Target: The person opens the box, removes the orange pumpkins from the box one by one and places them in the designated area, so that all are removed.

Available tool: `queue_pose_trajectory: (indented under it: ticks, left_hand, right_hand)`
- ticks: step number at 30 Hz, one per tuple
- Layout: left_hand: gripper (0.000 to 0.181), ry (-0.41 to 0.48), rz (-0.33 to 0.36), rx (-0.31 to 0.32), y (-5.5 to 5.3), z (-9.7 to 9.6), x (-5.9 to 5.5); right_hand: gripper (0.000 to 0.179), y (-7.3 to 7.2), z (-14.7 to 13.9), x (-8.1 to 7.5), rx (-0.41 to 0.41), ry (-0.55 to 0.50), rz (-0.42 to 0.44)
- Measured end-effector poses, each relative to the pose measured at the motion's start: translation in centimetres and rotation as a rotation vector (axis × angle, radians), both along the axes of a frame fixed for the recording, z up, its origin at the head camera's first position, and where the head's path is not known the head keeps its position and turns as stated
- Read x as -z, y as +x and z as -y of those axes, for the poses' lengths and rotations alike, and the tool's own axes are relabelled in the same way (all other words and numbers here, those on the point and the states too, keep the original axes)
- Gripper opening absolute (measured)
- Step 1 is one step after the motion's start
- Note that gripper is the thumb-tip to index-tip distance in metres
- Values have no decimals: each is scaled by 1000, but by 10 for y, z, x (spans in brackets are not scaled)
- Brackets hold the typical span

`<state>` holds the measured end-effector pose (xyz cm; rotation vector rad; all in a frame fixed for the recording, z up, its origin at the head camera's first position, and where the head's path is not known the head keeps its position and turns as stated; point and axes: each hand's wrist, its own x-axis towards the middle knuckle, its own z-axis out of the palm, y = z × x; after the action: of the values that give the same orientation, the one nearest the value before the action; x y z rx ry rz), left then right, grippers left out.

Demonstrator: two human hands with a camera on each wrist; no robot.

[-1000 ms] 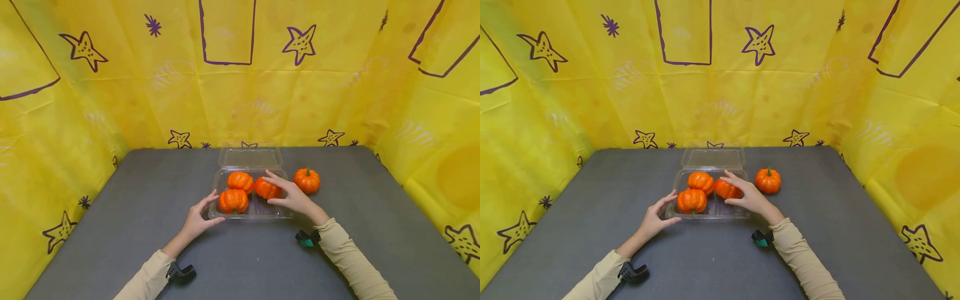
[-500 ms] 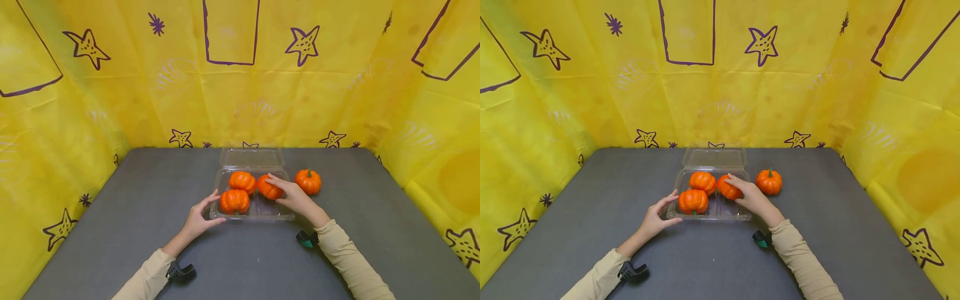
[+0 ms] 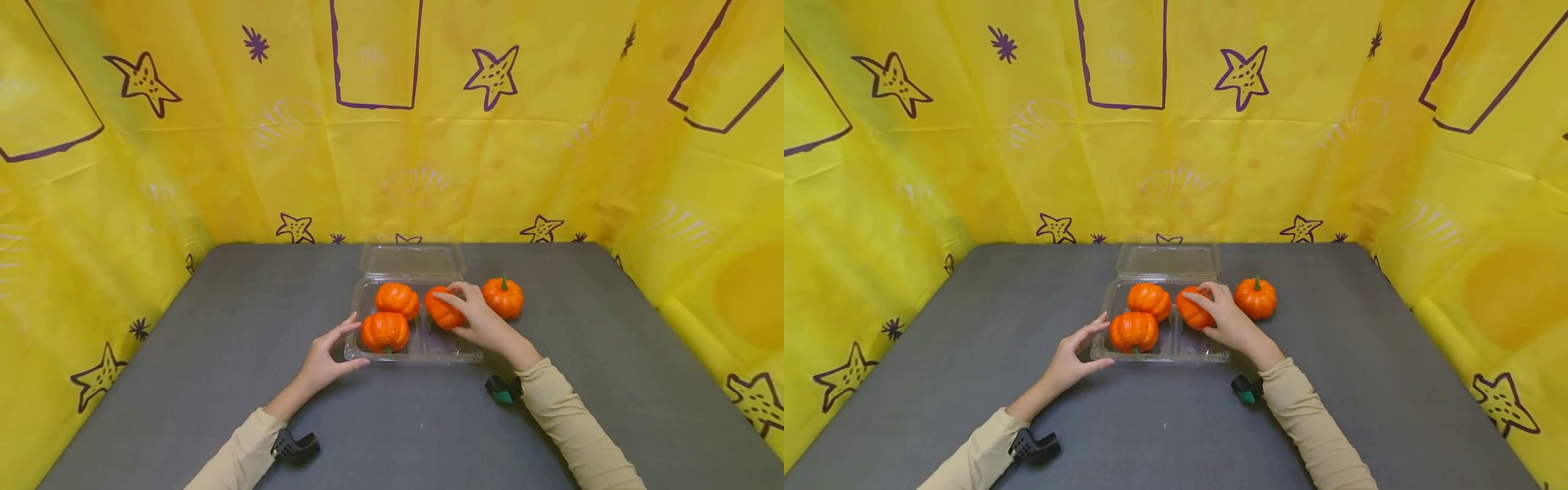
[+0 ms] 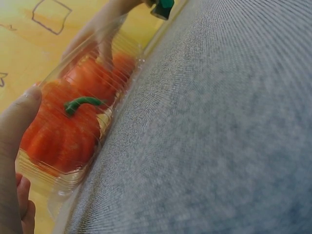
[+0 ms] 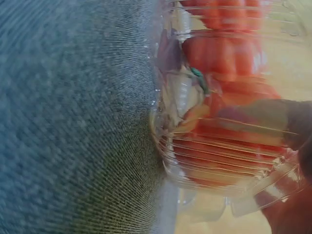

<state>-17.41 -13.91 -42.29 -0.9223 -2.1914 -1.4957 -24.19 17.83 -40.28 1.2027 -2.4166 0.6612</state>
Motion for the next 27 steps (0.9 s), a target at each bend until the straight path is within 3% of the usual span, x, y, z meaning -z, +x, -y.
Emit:
queue_pose_trajectory:
  ticks: [7, 12, 16, 24, 27]
  left_hand:
    - [59, -6, 18, -3, 1, 0, 1]
    - [59, -9, 2, -9, 1, 0, 2]
    - [59, -7, -8, -12, 1, 0, 2]
    - [59, -16, -3, -31, 1, 0, 1]
    - [59, -12, -3, -32, 1, 0, 1]
  right_hand:
    - [66, 1, 0, -1, -3, -115, 54]
    - [82, 2, -2, -2, 27, -127, 102]
    - [83, 3, -5, -7, 55, -151, 148]
    - [73, 7, -18, -28, 2, -340, 397]
    - [70, 14, -20, -41, -6, -385, 436]
